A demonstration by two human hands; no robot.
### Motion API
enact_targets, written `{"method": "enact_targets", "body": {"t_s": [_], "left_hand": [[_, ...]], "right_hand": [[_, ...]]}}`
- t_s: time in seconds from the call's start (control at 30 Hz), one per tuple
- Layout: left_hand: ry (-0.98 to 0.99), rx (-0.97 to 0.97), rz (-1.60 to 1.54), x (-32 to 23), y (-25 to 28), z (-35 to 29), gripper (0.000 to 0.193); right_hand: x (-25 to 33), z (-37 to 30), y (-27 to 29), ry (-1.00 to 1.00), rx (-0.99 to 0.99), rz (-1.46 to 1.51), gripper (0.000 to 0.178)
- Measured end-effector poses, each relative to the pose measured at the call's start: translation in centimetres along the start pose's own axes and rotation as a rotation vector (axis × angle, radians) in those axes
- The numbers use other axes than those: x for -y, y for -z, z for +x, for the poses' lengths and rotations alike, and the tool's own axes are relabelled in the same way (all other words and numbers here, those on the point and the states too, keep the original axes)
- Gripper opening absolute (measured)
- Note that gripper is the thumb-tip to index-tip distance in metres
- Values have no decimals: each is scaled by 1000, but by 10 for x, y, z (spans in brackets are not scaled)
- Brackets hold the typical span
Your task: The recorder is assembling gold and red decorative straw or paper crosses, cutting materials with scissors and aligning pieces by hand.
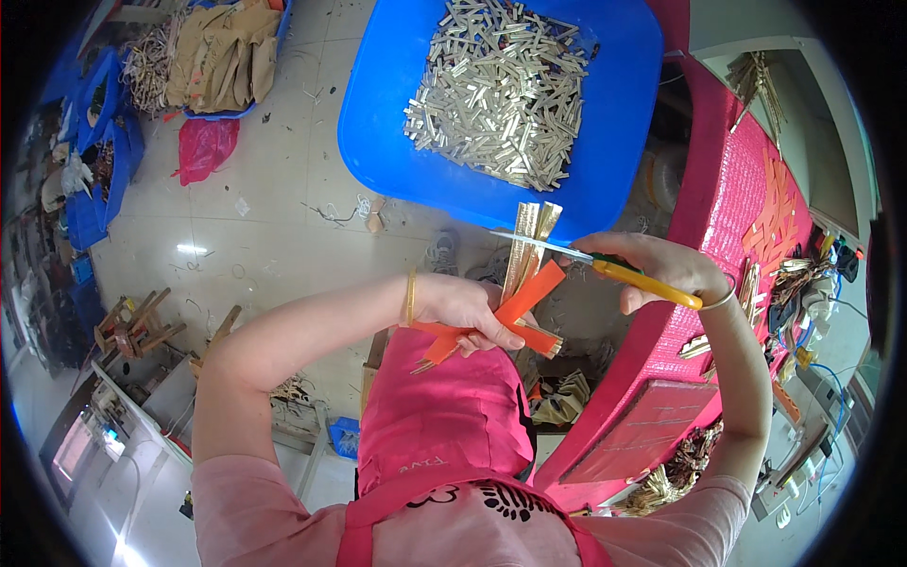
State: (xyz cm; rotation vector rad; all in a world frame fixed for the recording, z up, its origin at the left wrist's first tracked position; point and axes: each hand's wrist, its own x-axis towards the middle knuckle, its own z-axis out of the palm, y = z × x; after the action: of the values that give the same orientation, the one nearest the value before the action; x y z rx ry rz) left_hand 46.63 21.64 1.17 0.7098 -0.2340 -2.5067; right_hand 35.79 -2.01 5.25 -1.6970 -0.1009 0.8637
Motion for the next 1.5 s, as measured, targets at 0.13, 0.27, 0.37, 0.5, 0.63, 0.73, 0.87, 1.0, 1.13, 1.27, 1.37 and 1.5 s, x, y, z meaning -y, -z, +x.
{"method": "enact_targets", "body": {"t_s": [0.13,0.27,0.37,0.5,0.63,0.73,0.87,1.0,1.13,1.27,1.37,1.5], "left_hand": [[54,-6,-36,-6,4,-2,33],[83,49,-107,-6,22,3,37],[57,5,-87,-7,29,13,33],[-385,-386,-157,-23,40,21,17],[-1055,-545,-472,-39,58,17,25],[-1370,-639,-622,-48,51,16,26],[-1496,-643,-721,-46,41,25,32],[-1477,-639,-729,-45,26,30,32],[-1523,-608,-710,-37,24,33,34],[-1518,-684,-728,-30,25,37,36],[-1539,-663,-779,-27,32,37,37],[-1564,-667,-768,-25,41,31,37]], "right_hand": [[9,2,-2,-162,-63,163,60],[2,-5,-1,-244,-189,186,42],[-3,-11,4,-272,-348,206,45],[-12,-31,-1,-234,-542,231,51],[-19,-52,-65,-255,-666,644,86],[-9,-38,-121,-151,-607,973,98],[5,-3,-145,-4,-723,1130,80],[-4,17,-130,75,-741,926,80],[-4,31,-130,10,-868,870,78],[-2,41,-132,-18,-927,882,68],[4,47,-132,-131,-955,950,62],[-4,48,-131,-96,-1055,930,52]]}}
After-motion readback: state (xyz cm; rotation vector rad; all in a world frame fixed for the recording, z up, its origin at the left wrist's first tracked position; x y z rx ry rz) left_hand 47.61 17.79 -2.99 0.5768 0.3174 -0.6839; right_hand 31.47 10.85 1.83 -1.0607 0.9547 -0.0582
